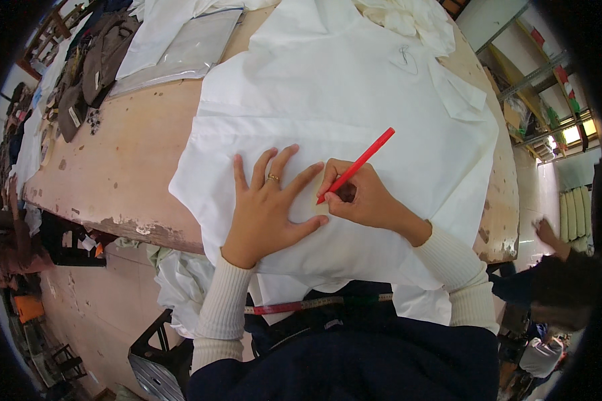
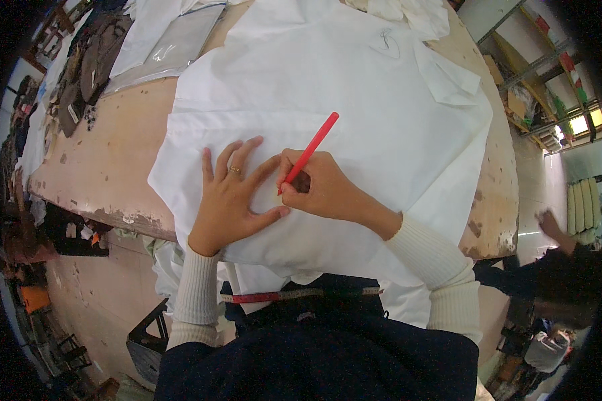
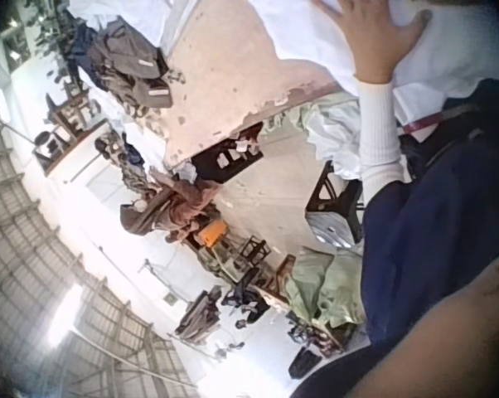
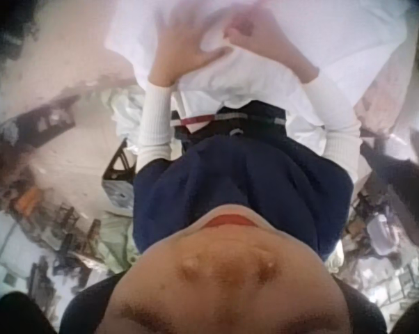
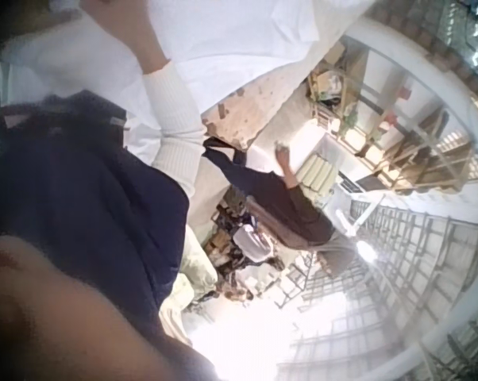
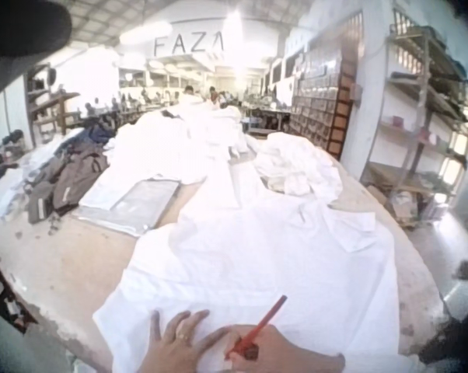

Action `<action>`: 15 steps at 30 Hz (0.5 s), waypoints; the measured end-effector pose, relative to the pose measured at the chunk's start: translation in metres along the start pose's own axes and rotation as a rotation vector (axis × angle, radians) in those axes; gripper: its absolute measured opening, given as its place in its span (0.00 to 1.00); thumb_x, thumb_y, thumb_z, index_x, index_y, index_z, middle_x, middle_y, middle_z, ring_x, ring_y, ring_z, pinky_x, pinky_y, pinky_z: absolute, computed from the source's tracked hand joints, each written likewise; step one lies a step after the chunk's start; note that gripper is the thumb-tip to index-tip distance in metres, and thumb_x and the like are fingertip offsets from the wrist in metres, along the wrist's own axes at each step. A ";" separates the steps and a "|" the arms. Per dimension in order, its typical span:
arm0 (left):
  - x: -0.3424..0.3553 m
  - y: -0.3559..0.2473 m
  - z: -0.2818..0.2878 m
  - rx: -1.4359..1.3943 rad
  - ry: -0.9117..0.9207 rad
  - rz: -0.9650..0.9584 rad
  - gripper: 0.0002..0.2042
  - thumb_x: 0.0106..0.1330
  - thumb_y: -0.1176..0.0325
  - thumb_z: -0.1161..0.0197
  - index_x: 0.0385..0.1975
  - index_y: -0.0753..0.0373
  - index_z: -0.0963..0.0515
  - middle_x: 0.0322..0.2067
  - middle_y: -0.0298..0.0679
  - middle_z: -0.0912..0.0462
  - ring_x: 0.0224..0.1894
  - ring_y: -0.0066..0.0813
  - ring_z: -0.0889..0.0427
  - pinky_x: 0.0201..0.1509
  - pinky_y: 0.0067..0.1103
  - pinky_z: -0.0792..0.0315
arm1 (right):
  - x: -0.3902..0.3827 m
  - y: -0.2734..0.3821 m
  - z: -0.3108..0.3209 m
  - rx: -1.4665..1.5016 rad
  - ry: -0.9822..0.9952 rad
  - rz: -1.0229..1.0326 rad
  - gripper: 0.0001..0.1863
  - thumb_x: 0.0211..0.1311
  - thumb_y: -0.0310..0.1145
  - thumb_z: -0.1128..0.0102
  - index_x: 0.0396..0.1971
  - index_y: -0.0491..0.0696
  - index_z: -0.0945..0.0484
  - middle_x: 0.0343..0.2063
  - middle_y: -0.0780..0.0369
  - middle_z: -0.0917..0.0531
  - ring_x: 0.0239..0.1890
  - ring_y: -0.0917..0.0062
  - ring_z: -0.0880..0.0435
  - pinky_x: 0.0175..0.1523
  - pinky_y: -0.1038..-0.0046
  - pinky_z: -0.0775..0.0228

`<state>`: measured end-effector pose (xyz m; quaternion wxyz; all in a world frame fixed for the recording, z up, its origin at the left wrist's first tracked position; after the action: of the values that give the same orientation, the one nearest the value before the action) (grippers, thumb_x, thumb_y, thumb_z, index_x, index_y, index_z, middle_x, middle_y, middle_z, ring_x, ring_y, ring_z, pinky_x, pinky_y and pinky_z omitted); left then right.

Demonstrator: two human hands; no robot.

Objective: The person lays a white fabric on a worktable, smooths it, measures it with a tape measure, and marks it with a red pen. They also apply a piece of tape to the fabric and write on it.

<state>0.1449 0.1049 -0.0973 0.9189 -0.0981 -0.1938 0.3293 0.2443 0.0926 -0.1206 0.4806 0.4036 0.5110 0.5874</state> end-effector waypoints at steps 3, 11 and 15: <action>0.000 -0.001 0.001 -0.008 -0.002 -0.002 0.32 0.48 0.39 0.38 0.53 0.48 0.27 0.62 0.39 0.41 0.64 0.45 0.45 0.65 0.56 0.64 | 0.000 0.001 0.000 0.001 -0.013 0.018 0.04 0.51 0.22 0.45 0.26 0.43 0.31 0.21 0.67 0.24 0.21 0.91 0.31 0.25 0.85 0.41; 0.001 0.000 -0.001 -0.005 0.002 -0.001 0.32 0.48 0.39 0.38 0.53 0.48 0.27 0.62 0.40 0.40 0.65 0.45 0.45 0.65 0.55 0.65 | -0.001 0.003 0.001 0.031 -0.020 0.061 0.04 0.51 0.22 0.45 0.26 0.43 0.30 0.22 0.66 0.24 0.21 0.90 0.31 0.25 0.85 0.40; 0.000 0.000 -0.002 -0.009 0.009 0.007 0.32 0.48 0.39 0.38 0.53 0.48 0.27 0.62 0.40 0.39 0.64 0.45 0.45 0.66 0.55 0.65 | -0.001 0.001 0.002 0.008 -0.012 0.026 0.04 0.51 0.22 0.44 0.26 0.43 0.30 0.22 0.66 0.24 0.22 0.90 0.31 0.26 0.85 0.39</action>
<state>0.1458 0.1050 -0.0988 0.9181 -0.1045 -0.1909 0.3312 0.2458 0.0923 -0.1197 0.4744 0.4156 0.5051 0.5892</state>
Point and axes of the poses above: each hand's wrist, its own x-axis towards the middle knuckle, its own z-axis out of the back of the hand, y = z × x, the point moved 10 cm from there along x, towards the middle knuckle
